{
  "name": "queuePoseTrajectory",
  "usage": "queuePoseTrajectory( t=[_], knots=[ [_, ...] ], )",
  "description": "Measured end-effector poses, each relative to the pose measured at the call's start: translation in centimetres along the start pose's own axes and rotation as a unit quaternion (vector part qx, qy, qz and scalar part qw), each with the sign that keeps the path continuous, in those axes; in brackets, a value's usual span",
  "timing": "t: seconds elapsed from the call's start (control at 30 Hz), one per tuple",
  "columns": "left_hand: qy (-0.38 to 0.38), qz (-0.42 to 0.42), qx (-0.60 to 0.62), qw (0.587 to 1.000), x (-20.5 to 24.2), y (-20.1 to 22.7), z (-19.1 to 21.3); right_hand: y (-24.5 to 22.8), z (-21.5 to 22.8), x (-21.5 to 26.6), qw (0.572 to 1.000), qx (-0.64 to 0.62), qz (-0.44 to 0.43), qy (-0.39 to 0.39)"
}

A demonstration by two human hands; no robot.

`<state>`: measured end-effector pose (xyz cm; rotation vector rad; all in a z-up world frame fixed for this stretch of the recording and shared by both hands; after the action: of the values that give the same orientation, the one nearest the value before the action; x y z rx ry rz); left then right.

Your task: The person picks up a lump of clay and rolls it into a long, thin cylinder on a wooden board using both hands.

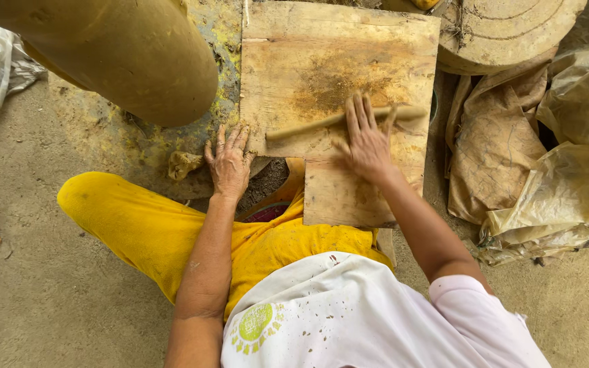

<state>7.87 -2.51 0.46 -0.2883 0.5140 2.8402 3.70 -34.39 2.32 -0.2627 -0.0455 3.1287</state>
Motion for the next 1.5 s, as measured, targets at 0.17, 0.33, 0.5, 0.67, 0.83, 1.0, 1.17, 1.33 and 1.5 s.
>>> queuePoseTrajectory(
  t=[0.17,0.33,0.5,0.67,0.83,1.0,1.17,1.33,1.5],
  knots=[
    [0.008,0.000,0.002,1.000,0.2,0.0,0.1,0.8,-0.4,-7.9,0.999,-0.023,-0.031,-0.021],
    [0.005,0.003,0.005,1.000,-0.1,-0.2,0.0,0.0,0.2,-4.5,1.000,0.002,-0.012,-0.006],
    [-0.002,0.000,0.008,1.000,0.4,-0.2,0.2,-1.4,1.7,3.9,0.998,-0.037,0.023,0.045],
    [-0.001,-0.003,0.008,1.000,0.2,0.1,0.5,-2.2,0.2,2.2,1.000,-0.006,0.018,-0.014],
    [-0.004,0.007,-0.001,1.000,0.2,-0.3,-0.2,-1.4,-0.7,-8.2,0.998,-0.053,-0.020,-0.012],
    [0.000,0.008,-0.002,1.000,-0.1,-0.6,-0.3,-2.0,-0.4,-8.2,0.999,-0.031,-0.008,-0.012],
    [0.011,0.002,0.040,0.999,0.5,-0.6,-0.4,-2.9,0.4,0.8,0.999,-0.005,0.050,-0.006],
    [0.014,0.004,0.039,0.999,0.3,-0.1,0.4,-4.3,0.5,4.0,0.998,-0.042,0.027,-0.038],
    [-0.002,0.006,0.008,1.000,0.2,0.1,0.4,-4.6,-0.9,-3.2,0.997,-0.061,0.003,-0.046]
  ],
)
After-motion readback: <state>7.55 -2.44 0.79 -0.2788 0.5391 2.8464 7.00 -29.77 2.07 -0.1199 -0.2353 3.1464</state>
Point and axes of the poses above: each hand's wrist, its own x-axis away from the middle knuckle, its own z-axis out of the back of the hand, y = z × x, the point moved 8 cm from there along -x, towards the middle knuckle, and after that the axes turned 14 degrees about y, right-handed, at the moved point
